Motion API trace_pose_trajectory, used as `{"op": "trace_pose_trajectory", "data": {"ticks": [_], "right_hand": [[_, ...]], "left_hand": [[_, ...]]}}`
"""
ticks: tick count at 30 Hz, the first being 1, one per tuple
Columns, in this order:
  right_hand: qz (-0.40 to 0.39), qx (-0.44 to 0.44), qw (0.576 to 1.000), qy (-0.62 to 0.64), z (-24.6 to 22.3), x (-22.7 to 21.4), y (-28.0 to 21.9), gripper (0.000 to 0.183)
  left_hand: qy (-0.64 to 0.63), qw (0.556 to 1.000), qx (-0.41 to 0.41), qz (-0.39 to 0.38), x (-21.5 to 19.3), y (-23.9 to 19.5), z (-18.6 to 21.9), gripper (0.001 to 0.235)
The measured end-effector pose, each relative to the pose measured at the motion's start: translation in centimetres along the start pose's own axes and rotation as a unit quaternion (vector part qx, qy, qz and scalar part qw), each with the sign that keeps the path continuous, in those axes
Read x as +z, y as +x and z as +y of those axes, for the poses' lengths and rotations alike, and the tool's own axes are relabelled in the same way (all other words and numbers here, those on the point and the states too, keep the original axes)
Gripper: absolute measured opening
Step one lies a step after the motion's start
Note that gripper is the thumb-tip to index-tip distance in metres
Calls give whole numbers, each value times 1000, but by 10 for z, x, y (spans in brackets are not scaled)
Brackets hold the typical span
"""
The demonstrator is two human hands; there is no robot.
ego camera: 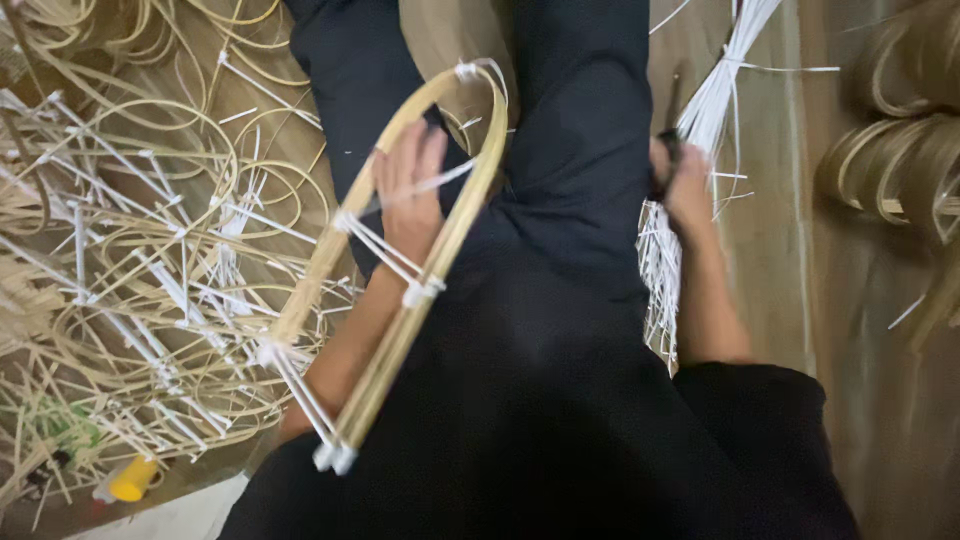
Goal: The person sits on the floor and weaves a basket frame using white plastic strips and curved bamboo pieces. They wrap the strips around the bamboo, secure them with knots, and trim the excess with scissors.
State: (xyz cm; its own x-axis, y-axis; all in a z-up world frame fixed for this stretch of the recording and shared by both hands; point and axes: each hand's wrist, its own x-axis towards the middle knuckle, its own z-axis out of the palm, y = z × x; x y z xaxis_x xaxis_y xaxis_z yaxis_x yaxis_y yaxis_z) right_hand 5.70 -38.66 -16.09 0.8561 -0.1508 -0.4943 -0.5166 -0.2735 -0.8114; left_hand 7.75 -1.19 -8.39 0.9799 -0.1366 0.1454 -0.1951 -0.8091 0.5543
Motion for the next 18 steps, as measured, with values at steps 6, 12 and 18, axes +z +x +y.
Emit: {"op": "trace_pose_trajectory", "data": {"ticks": [6,12,18], "right_hand": [[-1,104,991,-86,89,27,14,36],[1,79,956,-283,92,37,21,41],[-35,111,898,-424,57,25,37,43]], "left_hand": [[-348,936,0,59,-46,23,8,112],[-718,670,-182,51,-70,5,-15,80],[-791,592,-48,148,-125,8,-33,55]]}}
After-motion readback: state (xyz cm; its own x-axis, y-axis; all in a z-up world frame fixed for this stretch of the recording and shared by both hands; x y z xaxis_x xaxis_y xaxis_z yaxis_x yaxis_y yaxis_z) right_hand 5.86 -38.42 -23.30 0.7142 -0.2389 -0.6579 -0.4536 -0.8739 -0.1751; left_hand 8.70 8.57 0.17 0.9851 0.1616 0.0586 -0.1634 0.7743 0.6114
